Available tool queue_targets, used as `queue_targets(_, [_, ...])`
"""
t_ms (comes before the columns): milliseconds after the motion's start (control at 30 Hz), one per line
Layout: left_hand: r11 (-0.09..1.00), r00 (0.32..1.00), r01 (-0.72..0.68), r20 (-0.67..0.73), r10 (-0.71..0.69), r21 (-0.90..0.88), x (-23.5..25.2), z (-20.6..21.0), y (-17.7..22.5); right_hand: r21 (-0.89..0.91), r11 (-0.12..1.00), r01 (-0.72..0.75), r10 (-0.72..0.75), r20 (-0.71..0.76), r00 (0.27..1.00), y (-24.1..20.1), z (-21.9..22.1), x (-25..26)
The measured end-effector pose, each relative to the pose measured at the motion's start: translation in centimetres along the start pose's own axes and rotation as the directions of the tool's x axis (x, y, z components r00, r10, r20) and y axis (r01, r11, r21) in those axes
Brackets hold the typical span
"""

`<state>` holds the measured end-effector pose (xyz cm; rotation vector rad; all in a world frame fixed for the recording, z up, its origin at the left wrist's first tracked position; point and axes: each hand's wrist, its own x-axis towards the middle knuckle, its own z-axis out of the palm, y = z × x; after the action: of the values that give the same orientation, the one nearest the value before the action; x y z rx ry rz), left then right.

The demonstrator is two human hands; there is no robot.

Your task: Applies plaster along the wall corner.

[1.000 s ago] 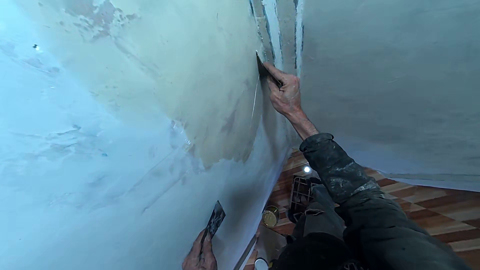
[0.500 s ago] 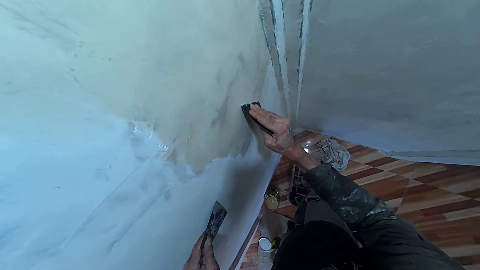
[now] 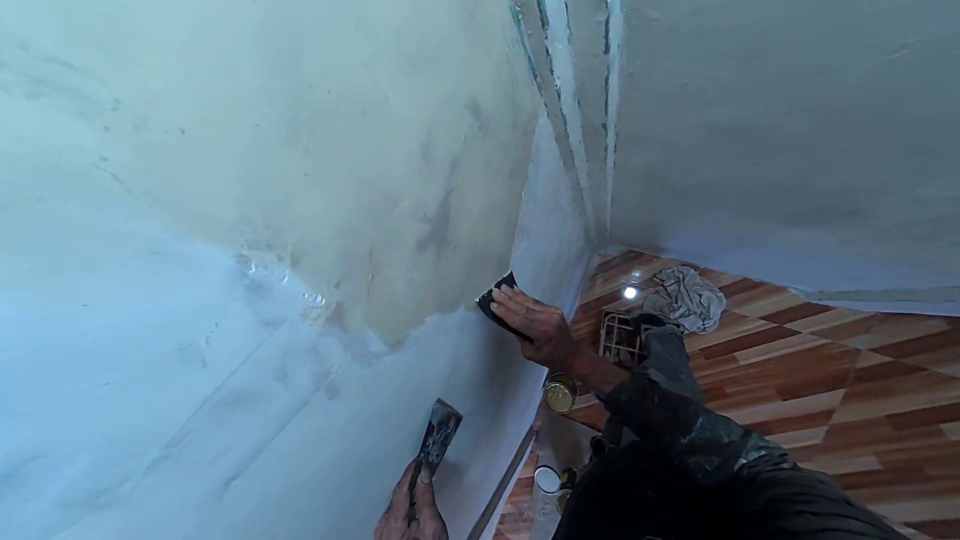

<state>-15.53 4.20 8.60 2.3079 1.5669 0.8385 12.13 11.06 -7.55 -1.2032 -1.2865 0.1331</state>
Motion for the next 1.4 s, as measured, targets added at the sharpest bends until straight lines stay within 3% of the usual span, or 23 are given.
queue_targets(200, [0.999, 1.000, 0.004, -0.020, -0.005, -0.040, -0.2, 0.1, -0.2, 0.048, 0.998, 0.042, -0.049, 0.152, 0.987, 0.5, -0.8, -3.0])
queue_targets(267, [0.987, 0.995, 0.088, -0.033, -0.093, -0.136, -0.2, 0.6, 0.9, 0.176, 0.978, -0.113, 0.086, 0.153, 0.984, -0.2, -2.7, -2.7])
queue_targets(333, [0.919, 0.962, 0.263, 0.008, -0.273, -0.294, -0.2, 1.9, 2.9, 0.411, 0.829, -0.379, 0.380, 0.082, 0.921, -2.0, -5.2, -1.3])
queue_targets(367, [0.844, 0.927, 0.364, 0.062, -0.370, -0.395, -0.3, 2.9, 4.0, 0.524, 0.711, -0.468, 0.520, 0.056, 0.853, -3.0, -6.6, -0.6])
queue_targets(433, [0.627, 0.834, 0.530, 0.216, -0.508, -0.571, 0.2, 5.2, 6.7, 0.699, 0.520, -0.490, 0.670, 0.022, 0.742, -4.3, -8.8, 0.4])
queue_targets(500, [0.391, 0.738, 0.640, 0.385, -0.555, -0.661, 1.3, 7.0, 9.4, 0.793, 0.438, -0.423, 0.699, -0.004, 0.715, -5.3, -10.4, 0.7])
queue_targets(600, [0.141, 0.647, 0.709, 0.557, -0.521, -0.691, 3.4, 8.9, 12.9, 0.799, 0.479, -0.363, 0.653, -0.049, 0.755, -6.7, -12.1, 0.8])
queue_targets(700, [0.009, 0.620, 0.722, 0.642, -0.451, -0.692, 4.1, 10.3, 14.1, 0.639, 0.694, -0.331, 0.505, -0.104, 0.857, -7.7, -13.7, 0.3])
queue_targets(800, [-0.007, 0.633, 0.706, 0.637, -0.440, -0.708, 4.4, 10.8, 14.6, 0.494, 0.859, -0.131, 0.174, -0.042, 0.984, -7.8, -14.9, 0.4])
queue_targets(867, [0.027, 0.656, 0.687, 0.603, -0.454, -0.727, 4.4, 10.9, 14.8, 0.467, 0.883, -0.046, 0.037, 0.028, 0.999, -7.4, -15.2, 0.1])
queue_targets(1067, [0.209, 0.758, 0.605, 0.476, -0.447, -0.768, 4.9, 10.0, 15.0, 0.190, 0.981, -0.032, -0.004, 0.185, 0.983, -6.8, -16.3, -0.7])
queue_targets(1167, [0.180, 0.761, 0.588, 0.464, -0.454, -0.788, 4.9, 9.7, 14.7, 0.032, 0.999, 0.011, -0.021, 0.324, 0.946, -6.8, -17.7, -1.3])
queue_targets(1267, [0.140, 0.768, 0.549, 0.431, -0.473, -0.824, 5.1, 9.2, 14.8, -0.047, 0.994, -0.102, 0.112, 0.466, 0.878, -6.7, -19.4, -1.9])
queue_targets(1333, [0.152, 0.788, 0.506, 0.383, -0.482, -0.849, 5.0, 8.8, 14.7, -0.092, 0.948, -0.306, 0.319, 0.326, 0.890, -6.2, -20.2, 0.1])
queue_targets(1400, [0.166, 0.789, 0.488, 0.351, -0.504, -0.857, 4.2, 8.3, 14.4, -0.103, 0.856, -0.507, 0.516, 0.093, 0.852, -5.6, -20.5, 4.4])
